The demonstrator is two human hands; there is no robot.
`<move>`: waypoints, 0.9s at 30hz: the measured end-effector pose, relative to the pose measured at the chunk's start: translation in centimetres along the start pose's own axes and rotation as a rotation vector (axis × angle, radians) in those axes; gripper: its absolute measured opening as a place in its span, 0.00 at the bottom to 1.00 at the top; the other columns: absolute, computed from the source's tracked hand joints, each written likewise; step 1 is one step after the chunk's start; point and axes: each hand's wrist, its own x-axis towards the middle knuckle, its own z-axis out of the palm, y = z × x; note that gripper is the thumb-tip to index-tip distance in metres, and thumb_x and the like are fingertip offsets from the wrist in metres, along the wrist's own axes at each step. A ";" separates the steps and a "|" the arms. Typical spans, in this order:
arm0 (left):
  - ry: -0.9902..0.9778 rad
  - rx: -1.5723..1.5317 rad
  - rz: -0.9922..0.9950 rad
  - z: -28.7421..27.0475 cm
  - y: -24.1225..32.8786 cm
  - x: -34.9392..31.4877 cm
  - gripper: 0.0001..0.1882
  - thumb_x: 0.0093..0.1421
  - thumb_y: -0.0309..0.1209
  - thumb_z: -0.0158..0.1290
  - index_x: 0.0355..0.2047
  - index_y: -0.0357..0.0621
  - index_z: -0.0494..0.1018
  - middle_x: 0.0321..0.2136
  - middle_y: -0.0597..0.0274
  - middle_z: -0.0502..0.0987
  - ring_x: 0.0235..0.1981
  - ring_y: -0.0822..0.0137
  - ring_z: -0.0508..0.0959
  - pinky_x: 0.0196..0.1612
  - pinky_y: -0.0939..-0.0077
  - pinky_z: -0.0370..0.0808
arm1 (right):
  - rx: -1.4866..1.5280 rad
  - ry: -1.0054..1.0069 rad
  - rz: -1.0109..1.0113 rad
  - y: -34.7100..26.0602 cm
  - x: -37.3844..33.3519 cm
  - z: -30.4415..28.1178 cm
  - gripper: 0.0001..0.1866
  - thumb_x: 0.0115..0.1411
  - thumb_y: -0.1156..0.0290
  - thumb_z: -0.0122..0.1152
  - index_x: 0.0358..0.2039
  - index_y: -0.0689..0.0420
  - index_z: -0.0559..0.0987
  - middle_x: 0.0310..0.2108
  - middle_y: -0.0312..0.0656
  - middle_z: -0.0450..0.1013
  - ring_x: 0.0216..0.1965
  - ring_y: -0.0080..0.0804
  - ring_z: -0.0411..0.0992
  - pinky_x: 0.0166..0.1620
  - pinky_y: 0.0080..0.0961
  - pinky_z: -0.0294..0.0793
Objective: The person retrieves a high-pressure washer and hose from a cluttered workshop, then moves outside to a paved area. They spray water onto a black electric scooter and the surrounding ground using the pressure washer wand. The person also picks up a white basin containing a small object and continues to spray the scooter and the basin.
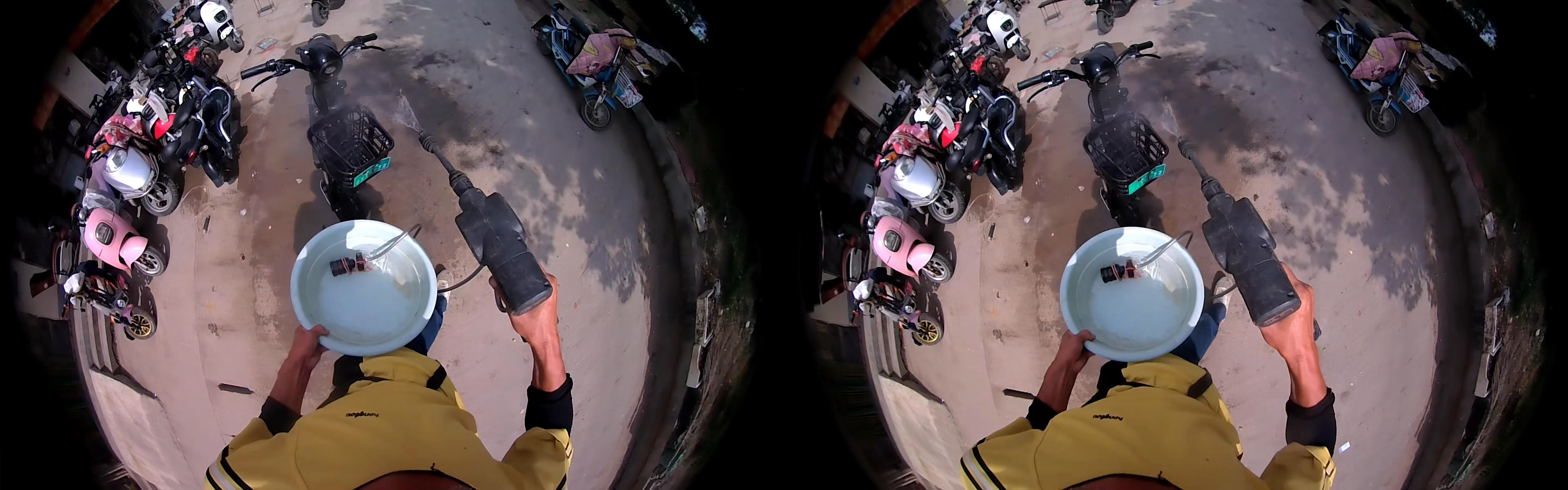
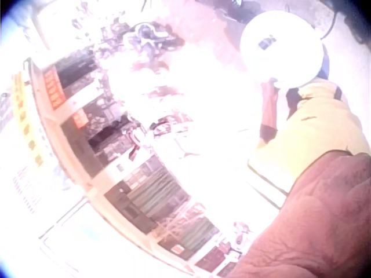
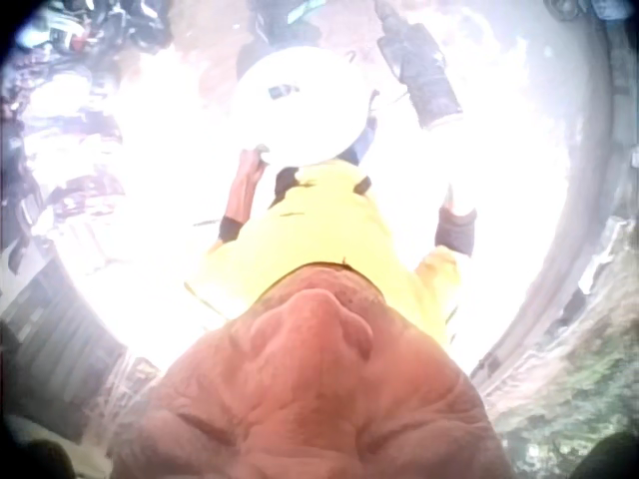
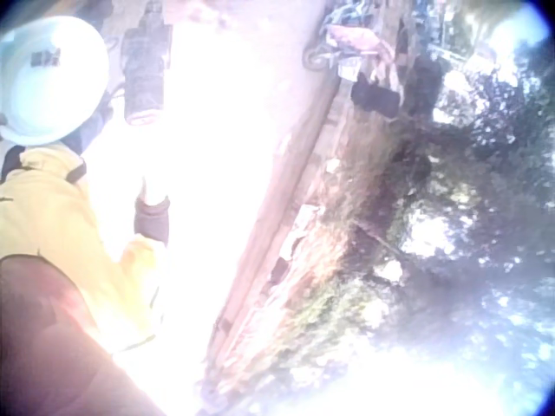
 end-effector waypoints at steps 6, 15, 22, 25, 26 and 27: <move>0.025 -0.061 -0.021 10.1 0.1 3.1 0.32 0.52 0.17 0.48 0.61 0.30 0.60 0.50 0.45 0.73 0.47 0.47 0.80 0.44 0.51 0.85 | -0.305 -0.224 0.023 4.1 11.1 -8.5 0.13 0.48 0.74 0.66 0.37 0.60 0.80 0.30 0.51 0.79 0.33 0.55 0.78 0.39 0.37 0.78; 0.106 -0.130 0.009 23.8 3.9 7.4 0.31 0.53 0.18 0.49 0.60 0.29 0.61 0.50 0.46 0.74 0.47 0.48 0.80 0.46 0.52 0.84 | -0.119 -0.281 -0.019 12.4 25.4 -13.3 0.17 0.51 0.76 0.67 0.43 0.62 0.81 0.34 0.52 0.81 0.37 0.51 0.81 0.42 0.30 0.78; 0.219 -0.228 0.049 33.2 3.9 10.2 0.32 0.54 0.17 0.47 0.62 0.30 0.61 0.53 0.45 0.73 0.50 0.49 0.79 0.48 0.52 0.83 | -0.150 -0.391 -0.144 17.1 37.9 -16.2 0.16 0.54 0.78 0.66 0.44 0.64 0.81 0.37 0.47 0.83 0.38 0.37 0.83 0.44 0.29 0.78; 0.296 -0.302 0.081 37.5 3.0 11.1 0.32 0.54 0.17 0.47 0.62 0.31 0.60 0.53 0.45 0.73 0.50 0.48 0.78 0.48 0.52 0.83 | -0.206 -0.466 -0.196 20.9 43.9 -17.0 0.18 0.54 0.76 0.68 0.47 0.63 0.81 0.38 0.47 0.83 0.39 0.39 0.82 0.45 0.30 0.78; 0.313 -0.321 0.079 39.2 2.3 11.0 0.33 0.54 0.17 0.47 0.62 0.32 0.60 0.53 0.45 0.73 0.50 0.48 0.78 0.48 0.52 0.83 | -0.112 -0.446 -0.177 22.3 45.4 -16.9 0.19 0.55 0.74 0.69 0.48 0.60 0.81 0.38 0.48 0.83 0.40 0.41 0.83 0.45 0.31 0.78; 0.322 -0.337 0.089 40.9 2.3 11.3 0.33 0.54 0.17 0.47 0.63 0.32 0.60 0.53 0.45 0.73 0.50 0.48 0.78 0.47 0.52 0.83 | -0.017 -0.416 -0.164 23.5 47.3 -16.6 0.21 0.55 0.71 0.70 0.50 0.58 0.81 0.38 0.49 0.83 0.41 0.43 0.83 0.45 0.32 0.78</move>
